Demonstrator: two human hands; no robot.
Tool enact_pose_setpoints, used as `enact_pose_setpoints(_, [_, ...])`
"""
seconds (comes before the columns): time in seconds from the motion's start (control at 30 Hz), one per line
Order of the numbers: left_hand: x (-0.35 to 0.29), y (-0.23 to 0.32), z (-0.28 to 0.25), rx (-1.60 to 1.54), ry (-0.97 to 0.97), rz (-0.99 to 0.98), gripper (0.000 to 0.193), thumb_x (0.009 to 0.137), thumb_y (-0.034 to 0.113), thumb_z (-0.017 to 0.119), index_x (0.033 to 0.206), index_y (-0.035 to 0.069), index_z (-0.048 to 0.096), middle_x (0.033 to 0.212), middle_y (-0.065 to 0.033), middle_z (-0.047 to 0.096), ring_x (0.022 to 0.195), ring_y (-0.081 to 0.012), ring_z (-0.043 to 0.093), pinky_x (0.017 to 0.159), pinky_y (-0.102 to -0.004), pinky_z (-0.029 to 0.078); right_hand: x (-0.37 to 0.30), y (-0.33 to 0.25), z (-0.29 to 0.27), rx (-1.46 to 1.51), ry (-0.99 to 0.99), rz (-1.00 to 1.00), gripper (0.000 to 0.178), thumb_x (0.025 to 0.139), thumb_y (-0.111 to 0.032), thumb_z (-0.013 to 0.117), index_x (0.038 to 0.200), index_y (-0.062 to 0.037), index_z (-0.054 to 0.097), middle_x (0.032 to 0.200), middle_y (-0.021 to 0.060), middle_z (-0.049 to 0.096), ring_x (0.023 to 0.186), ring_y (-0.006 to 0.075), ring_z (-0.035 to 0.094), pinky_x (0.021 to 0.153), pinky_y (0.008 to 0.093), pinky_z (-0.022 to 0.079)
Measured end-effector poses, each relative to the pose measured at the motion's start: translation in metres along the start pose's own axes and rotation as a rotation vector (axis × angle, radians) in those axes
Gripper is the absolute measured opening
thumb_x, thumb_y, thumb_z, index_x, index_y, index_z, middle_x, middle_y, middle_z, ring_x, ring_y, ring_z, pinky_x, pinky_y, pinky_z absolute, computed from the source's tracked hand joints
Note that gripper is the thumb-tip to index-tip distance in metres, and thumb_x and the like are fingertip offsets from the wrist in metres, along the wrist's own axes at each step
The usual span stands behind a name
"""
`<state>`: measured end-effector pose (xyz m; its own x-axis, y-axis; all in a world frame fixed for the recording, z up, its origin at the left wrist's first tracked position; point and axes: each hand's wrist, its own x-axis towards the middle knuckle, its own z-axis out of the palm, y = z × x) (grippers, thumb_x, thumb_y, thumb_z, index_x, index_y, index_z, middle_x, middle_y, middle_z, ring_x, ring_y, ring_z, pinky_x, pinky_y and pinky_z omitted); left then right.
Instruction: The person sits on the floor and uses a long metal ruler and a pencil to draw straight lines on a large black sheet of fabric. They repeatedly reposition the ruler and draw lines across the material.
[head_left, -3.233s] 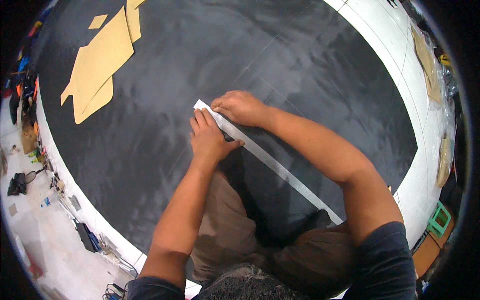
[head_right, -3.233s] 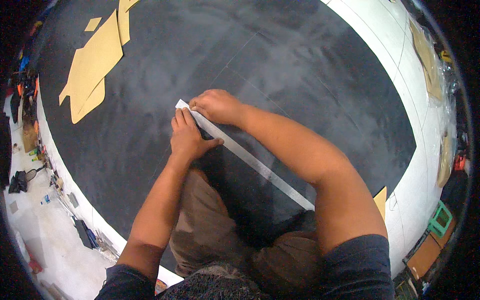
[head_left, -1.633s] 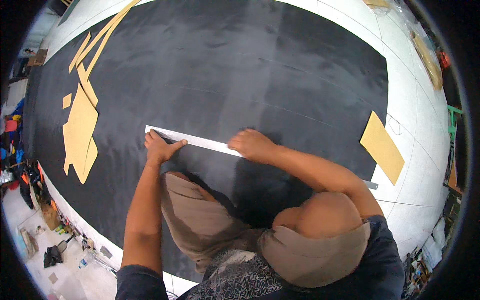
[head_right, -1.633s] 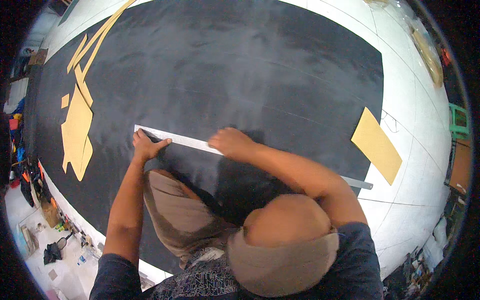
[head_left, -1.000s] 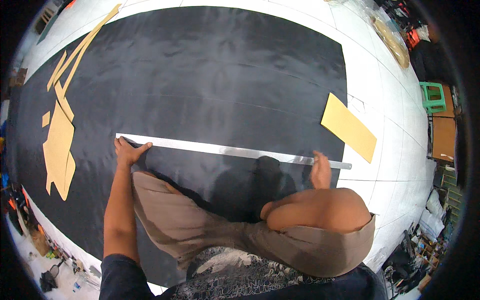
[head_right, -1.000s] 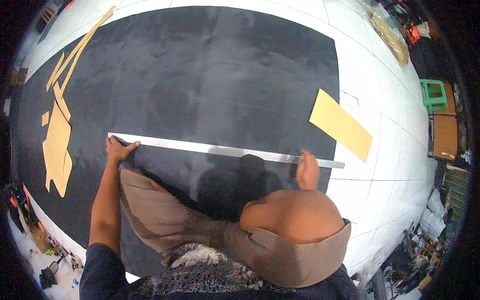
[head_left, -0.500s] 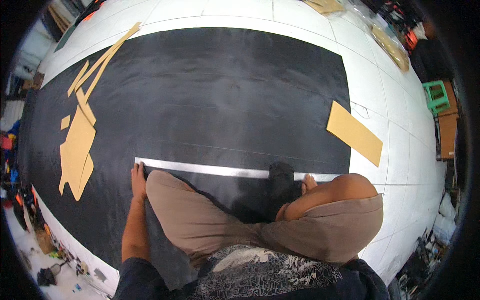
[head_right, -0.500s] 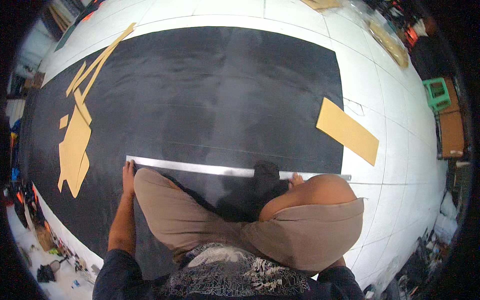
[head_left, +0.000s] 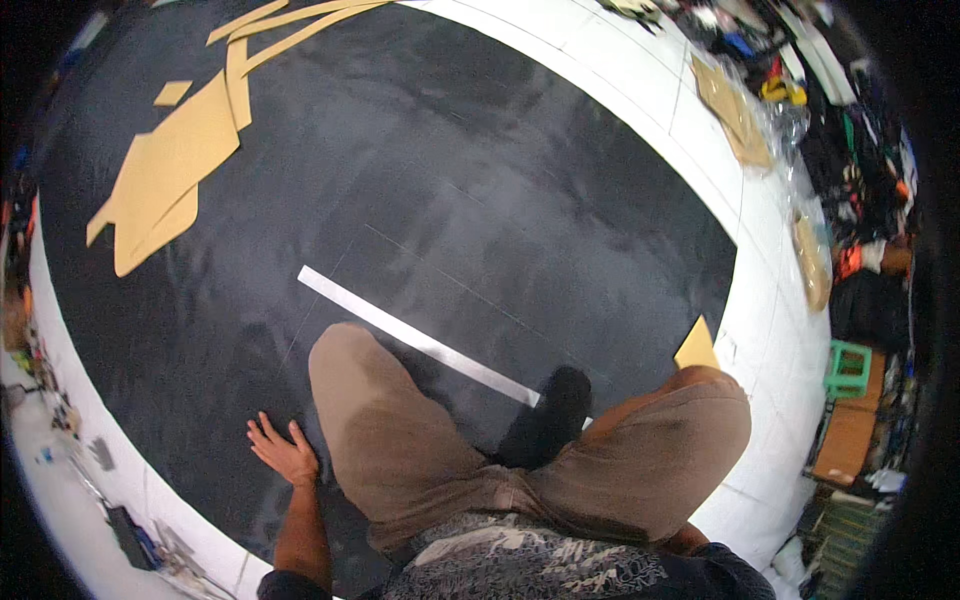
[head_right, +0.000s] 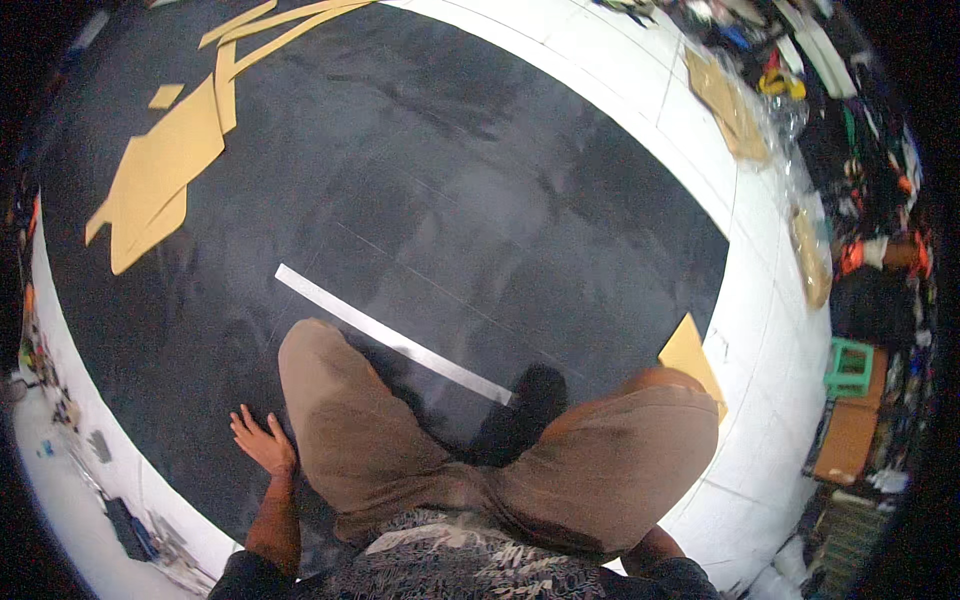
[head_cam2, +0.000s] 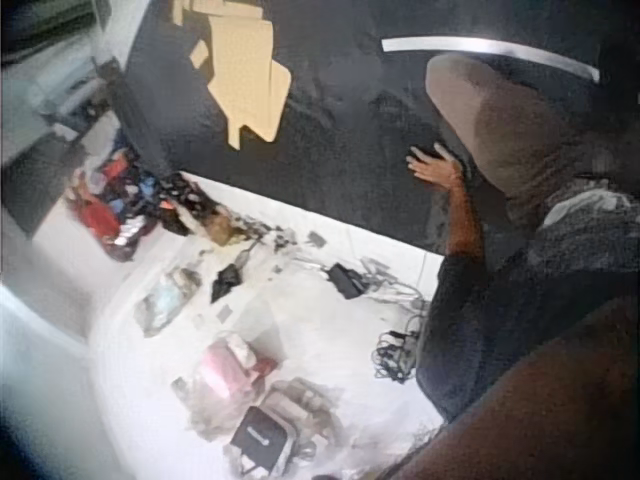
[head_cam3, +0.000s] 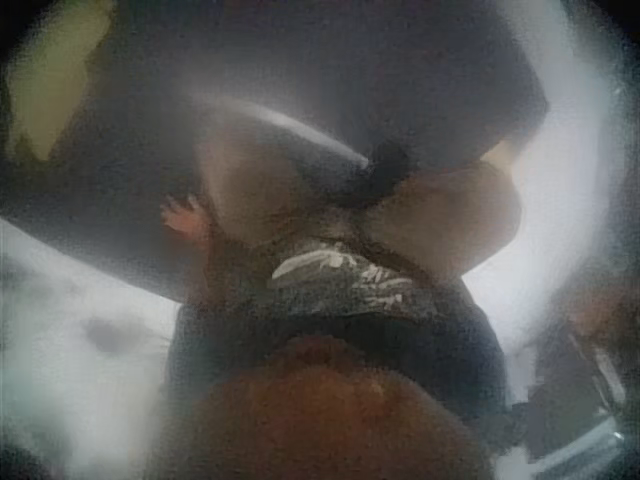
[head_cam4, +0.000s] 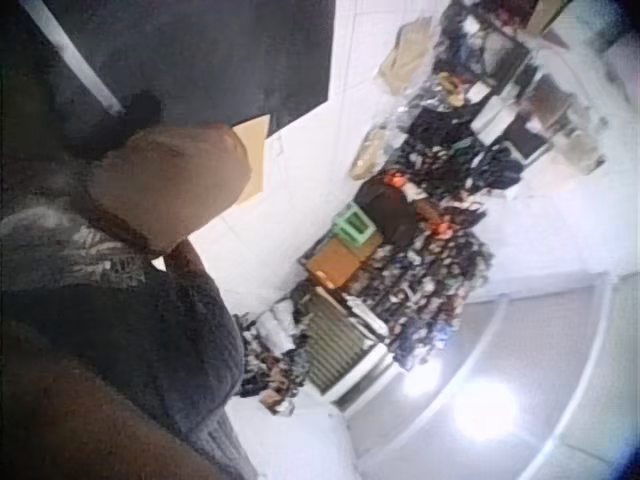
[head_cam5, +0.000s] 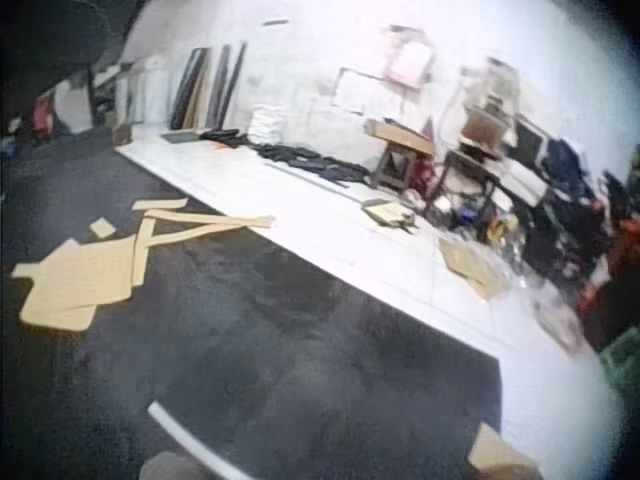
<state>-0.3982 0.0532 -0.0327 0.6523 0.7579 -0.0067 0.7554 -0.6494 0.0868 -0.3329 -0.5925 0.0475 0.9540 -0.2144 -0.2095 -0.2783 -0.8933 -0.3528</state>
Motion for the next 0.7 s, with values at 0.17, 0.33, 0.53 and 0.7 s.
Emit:
enact_pose_setpoints(0.17, [0.003, -0.007, 0.003, 0.066, -0.047, -0.01, 0.077, 0.1, 0.056, 0.048, 0.16, 0.012, 0.029, 0.166, -0.0206, 0.021, 0.154, -0.0432, 0.015, 0.123, -0.0606, 0.011, 0.018, 0.002, -0.031, -0.067, -0.076, 0.061, 0.038, 0.105, -0.026, 0.054, 0.139, -0.0101, 0.056, 0.139, 0.0232, 0.059, 0.128, 0.0424, 0.057, 0.102, 0.05, 0.047])
enact_pose_setpoints(0.33, [0.006, -0.032, 0.023, 0.112, 0.032, 0.031, 0.083, 0.096, 0.066, 0.047, 0.159, 0.013, 0.032, 0.165, -0.0212, 0.024, 0.152, -0.0445, 0.021, 0.121, -0.0632, 0.016, 0.008, -0.015, -0.041, -0.097, -0.123, 0.109, 0.04, 0.105, -0.028, 0.054, 0.141, -0.0101, 0.055, 0.137, 0.0226, 0.061, 0.125, 0.0418, 0.059, 0.101, 0.0479, 0.048])
enact_pose_setpoints(0.53, [0.006, -0.041, 0.033, 0.103, 0.084, 0.01, 0.084, 0.097, 0.075, 0.035, 0.156, 0.015, 0.04, 0.162, -0.0221, 0.03, 0.149, -0.0453, 0.028, 0.119, -0.0638, 0.022, -0.018, -0.037, -0.011, -0.075, -0.154, 0.083, 0.042, 0.106, -0.03, 0.054, 0.143, -0.0102, 0.054, 0.135, 0.0218, 0.063, 0.122, 0.0411, 0.062, 0.099, 0.0454, 0.05])
enact_pose_setpoints(0.7, [0.007, -0.028, 0.032, 0.152, 0.103, 0.072, 0.076, 0.101, 0.069, 0.033, 0.157, 0.018, 0.038, 0.163, -0.0191, 0.031, 0.149, -0.0424, 0.03, 0.119, -0.0609, 0.024, -0.024, -0.043, 0.012, -0.034, -0.099, 0.048, 0.044, 0.106, -0.031, 0.053, 0.145, -0.0102, 0.054, 0.133, 0.0212, 0.065, 0.12, 0.0406, 0.064, 0.098, 0.0433, 0.051])
